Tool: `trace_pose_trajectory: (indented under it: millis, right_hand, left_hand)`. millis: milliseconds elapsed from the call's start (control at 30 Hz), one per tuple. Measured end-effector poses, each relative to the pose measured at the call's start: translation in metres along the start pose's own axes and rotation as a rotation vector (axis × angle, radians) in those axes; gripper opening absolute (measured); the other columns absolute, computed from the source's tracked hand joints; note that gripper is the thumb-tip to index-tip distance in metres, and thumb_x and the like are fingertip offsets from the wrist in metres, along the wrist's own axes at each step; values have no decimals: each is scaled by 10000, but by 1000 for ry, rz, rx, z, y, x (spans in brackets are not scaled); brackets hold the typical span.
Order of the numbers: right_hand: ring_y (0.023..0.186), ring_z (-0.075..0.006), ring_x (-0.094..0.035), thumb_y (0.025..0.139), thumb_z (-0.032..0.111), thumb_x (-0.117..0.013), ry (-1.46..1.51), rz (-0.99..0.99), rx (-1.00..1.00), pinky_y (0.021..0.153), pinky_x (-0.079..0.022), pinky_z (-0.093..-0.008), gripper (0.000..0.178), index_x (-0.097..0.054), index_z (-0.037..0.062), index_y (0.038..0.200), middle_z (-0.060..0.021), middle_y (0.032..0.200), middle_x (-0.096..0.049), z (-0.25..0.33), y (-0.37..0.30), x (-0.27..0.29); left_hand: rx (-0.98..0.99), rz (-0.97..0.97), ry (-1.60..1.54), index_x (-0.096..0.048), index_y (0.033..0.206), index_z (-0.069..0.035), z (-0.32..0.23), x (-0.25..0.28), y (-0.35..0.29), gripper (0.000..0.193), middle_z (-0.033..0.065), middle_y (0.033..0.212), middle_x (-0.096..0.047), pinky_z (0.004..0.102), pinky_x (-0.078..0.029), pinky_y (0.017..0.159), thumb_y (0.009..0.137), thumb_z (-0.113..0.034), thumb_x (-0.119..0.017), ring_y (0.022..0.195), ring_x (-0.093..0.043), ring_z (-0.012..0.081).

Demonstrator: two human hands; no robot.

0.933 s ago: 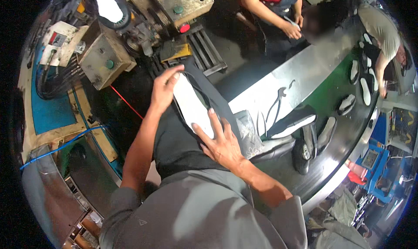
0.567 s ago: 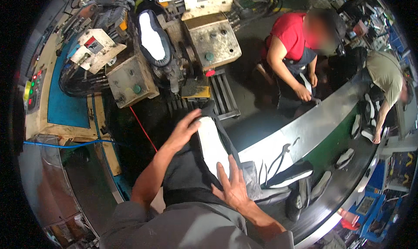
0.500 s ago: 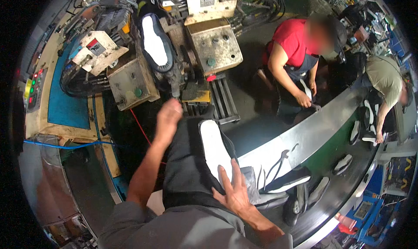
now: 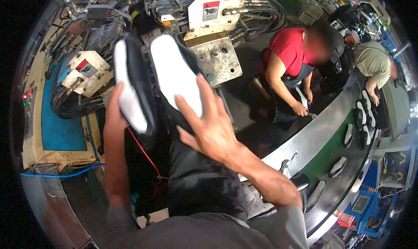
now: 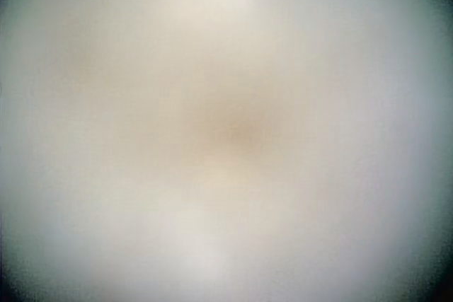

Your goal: The worker uses a lasting machine to shape and attach shoe uppers to the soles.

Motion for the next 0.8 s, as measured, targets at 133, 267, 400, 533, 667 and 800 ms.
trace_pose_trajectory:
  millis: [133, 267, 400, 533, 667, 800]
  right_hand:
    - [1359, -590, -516, 797, 221, -927, 29, -11, 5, 1138, -504, -586, 889, -556, 168, 1603, -390, 1707, -227, -21, 66, -52]
    - [1425, -596, -480, 856, 280, -892, 49, -3, -59, 1194, -462, -591, 820, -568, 156, 1600, -383, 1720, -202, -33, 93, -101]
    - [1442, -602, -456, 889, 318, -872, 32, -13, -50, 1214, -438, -594, 812, -546, 137, 1611, -394, 1725, -172, -41, 90, -135]
    - [1535, -587, -344, 878, 324, -875, -81, 25, -8, 1246, -396, -595, 834, -531, 153, 1618, -375, 1723, -208, -24, 98, -124]
    - [1610, -539, -248, 869, 360, -856, -236, 98, 163, 1270, -351, -603, 845, -519, 179, 1623, -338, 1721, -263, -27, 115, -123]
    - [1608, -516, -274, 873, 368, -831, -242, 77, 164, 1254, -370, -602, 869, -484, 138, 1636, -342, 1705, -301, -27, 112, -131]
  left_hand:
    - [-26, 186, -121, -332, 1645, 83, 7, -3, -118, 1095, 332, 1440, -628, 559, -626, 1034, 960, -694, -688, 1245, -712, 453]
    - [-15, 207, -341, -276, 1689, 39, 42, 39, -176, 1179, 356, 1530, -547, 668, -590, 1055, 941, -790, -655, 1279, -673, 528]
    - [107, 47, -455, -308, 1687, 20, 87, 70, -206, 1142, 328, 1521, -575, 662, -619, 980, 974, -846, -519, 1224, -701, 527]
    - [201, 50, -585, -314, 1657, 80, 113, 79, -216, 1127, 368, 1489, -576, 632, -596, 1037, 1009, -834, -438, 1220, -700, 513]
    - [250, -88, -523, -372, 1642, 61, 130, 72, -222, 1057, 356, 1385, -659, 612, -625, 979, 1032, -802, -410, 1144, -737, 501]
    - [312, -127, -562, -407, 1626, 55, 145, 59, -227, 999, 345, 1365, -674, 599, -625, 976, 1052, -763, -423, 1147, -739, 496]
Point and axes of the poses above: each hand's wrist, its own y-axis towards the middle knuckle, its own x-axis out of the back of the hand, z = x × y, the point moved 4 cm from there along y, towards the middle knuckle
